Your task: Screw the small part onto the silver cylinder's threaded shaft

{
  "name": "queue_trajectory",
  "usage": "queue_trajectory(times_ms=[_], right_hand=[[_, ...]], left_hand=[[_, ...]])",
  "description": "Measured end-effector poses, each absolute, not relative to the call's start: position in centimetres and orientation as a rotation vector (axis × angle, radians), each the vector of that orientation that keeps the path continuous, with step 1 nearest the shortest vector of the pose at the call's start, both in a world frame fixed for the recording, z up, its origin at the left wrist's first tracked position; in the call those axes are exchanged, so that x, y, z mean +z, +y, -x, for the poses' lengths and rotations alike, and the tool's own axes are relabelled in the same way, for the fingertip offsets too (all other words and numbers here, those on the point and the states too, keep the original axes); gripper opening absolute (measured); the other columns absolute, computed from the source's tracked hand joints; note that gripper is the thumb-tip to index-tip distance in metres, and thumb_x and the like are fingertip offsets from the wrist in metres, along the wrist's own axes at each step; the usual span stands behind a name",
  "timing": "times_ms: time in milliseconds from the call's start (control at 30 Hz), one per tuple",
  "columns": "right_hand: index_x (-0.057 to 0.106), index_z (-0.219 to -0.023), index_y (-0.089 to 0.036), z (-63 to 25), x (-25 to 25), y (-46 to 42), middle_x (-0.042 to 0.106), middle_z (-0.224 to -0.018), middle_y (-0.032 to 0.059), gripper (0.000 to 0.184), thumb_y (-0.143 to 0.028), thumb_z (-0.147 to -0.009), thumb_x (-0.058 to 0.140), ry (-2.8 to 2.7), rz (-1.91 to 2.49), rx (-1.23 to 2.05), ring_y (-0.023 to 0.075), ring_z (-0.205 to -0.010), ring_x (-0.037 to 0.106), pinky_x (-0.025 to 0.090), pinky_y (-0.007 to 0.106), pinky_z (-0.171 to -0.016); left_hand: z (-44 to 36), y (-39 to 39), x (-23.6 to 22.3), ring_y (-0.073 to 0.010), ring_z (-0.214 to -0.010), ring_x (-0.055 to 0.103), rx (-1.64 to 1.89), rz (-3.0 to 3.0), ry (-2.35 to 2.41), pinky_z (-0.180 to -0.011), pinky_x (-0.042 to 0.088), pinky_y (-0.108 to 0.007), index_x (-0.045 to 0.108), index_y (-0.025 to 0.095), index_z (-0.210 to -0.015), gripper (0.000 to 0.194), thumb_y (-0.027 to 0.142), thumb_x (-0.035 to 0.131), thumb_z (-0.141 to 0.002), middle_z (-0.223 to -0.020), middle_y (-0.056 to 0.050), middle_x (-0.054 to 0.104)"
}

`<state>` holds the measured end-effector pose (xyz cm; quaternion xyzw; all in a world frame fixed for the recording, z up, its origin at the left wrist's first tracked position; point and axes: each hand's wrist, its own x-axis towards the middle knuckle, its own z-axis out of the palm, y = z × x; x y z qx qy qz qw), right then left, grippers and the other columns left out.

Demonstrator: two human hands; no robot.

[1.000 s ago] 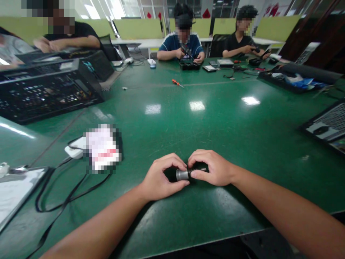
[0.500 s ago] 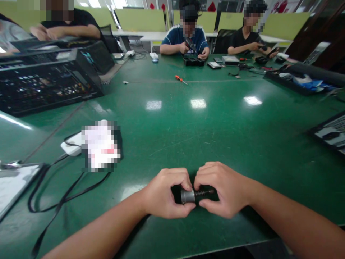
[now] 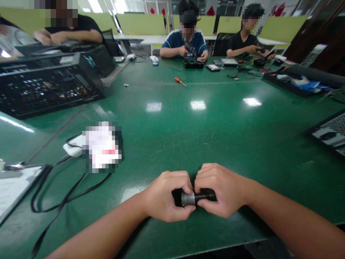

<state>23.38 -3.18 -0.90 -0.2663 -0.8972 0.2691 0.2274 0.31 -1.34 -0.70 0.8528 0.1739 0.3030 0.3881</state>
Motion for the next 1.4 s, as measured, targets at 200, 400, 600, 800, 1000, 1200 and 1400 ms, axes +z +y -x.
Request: queue_trajectory(times_ms=[200, 400, 600, 800, 1000, 1200, 1400], right_hand=[[0.057, -0.078, -0.021, -23.5, -0.6, -3.1, 0.065, -0.069, -0.0012, 0.008, -0.023, -0.074, 0.065, -2.463, 0.736, 0.751, 0.0163, -0.065, 0.060, 0.039, 0.034, -0.070], [0.056, -0.076, -0.021, -23.7, -0.3, -3.0, 0.063, -0.067, -0.0014, 0.009, -0.023, -0.074, 0.064, -2.460, 0.732, 0.758, 0.0161, -0.064, 0.058, 0.039, 0.034, -0.069], [0.056, -0.077, -0.021, -24.2, 0.0, -3.2, 0.064, -0.068, -0.0012, 0.009, -0.022, -0.073, 0.064, -2.467, 0.713, 0.780, 0.0164, -0.065, 0.059, 0.040, 0.033, -0.071], [0.057, -0.077, -0.021, -24.5, 0.3, -2.9, 0.066, -0.069, -0.0011, 0.009, -0.021, -0.073, 0.065, -2.470, 0.723, 0.759, 0.0161, -0.066, 0.060, 0.041, 0.034, -0.074], [0.057, -0.077, -0.021, -25.1, 0.9, -2.8, 0.065, -0.069, -0.0019, 0.008, -0.020, -0.074, 0.065, -2.444, 0.743, 0.754, 0.0149, -0.066, 0.059, 0.042, 0.033, -0.076], [0.058, -0.079, -0.020, -25.6, 1.3, -2.8, 0.067, -0.070, -0.0017, 0.008, -0.020, -0.074, 0.066, -2.437, 0.747, 0.743, 0.0148, -0.067, 0.059, 0.042, 0.033, -0.077], [0.059, -0.077, -0.020, -25.7, 1.7, -2.9, 0.066, -0.069, -0.0017, 0.008, -0.019, -0.074, 0.066, -2.437, 0.766, 0.730, 0.0147, -0.066, 0.060, 0.044, 0.034, -0.079]], left_hand=[[-0.3, -1.3, -0.8, -0.0158, -0.067, 0.069, 0.797, -2.179, 0.432, -0.063, 0.051, -0.024, 0.061, 0.020, -0.086, 0.023, 0.014, 0.077, -0.070, -0.077, -0.005, 0.072], [-0.2, -1.3, -0.7, -0.0156, -0.067, 0.069, 0.826, -2.169, 0.427, -0.063, 0.052, -0.023, 0.062, 0.020, -0.085, 0.023, 0.014, 0.077, -0.070, -0.079, -0.006, 0.074], [-0.1, -1.3, -0.5, -0.0149, -0.061, 0.066, 0.887, -2.183, 0.410, -0.058, 0.049, -0.023, 0.060, 0.020, -0.082, 0.021, 0.016, 0.076, -0.068, -0.074, -0.006, 0.072], [0.0, -1.2, -0.4, -0.0154, -0.061, 0.066, 0.898, -2.181, 0.411, -0.057, 0.049, -0.024, 0.061, 0.020, -0.082, 0.022, 0.016, 0.077, -0.068, -0.074, -0.007, 0.073], [0.1, -1.0, 0.1, -0.0153, -0.060, 0.065, 0.962, -2.160, 0.438, -0.057, 0.049, -0.024, 0.061, 0.020, -0.082, 0.023, 0.015, 0.078, -0.067, -0.074, -0.007, 0.072], [0.4, -0.9, 0.1, -0.0149, -0.060, 0.065, 1.006, -2.146, 0.418, -0.057, 0.049, -0.024, 0.061, 0.019, -0.083, 0.025, 0.014, 0.078, -0.066, -0.074, -0.007, 0.072], [0.5, -0.8, -0.2, -0.0155, -0.061, 0.066, 1.013, -2.149, 0.428, -0.058, 0.050, -0.025, 0.061, 0.019, -0.083, 0.027, 0.014, 0.079, -0.065, -0.074, -0.007, 0.072]])
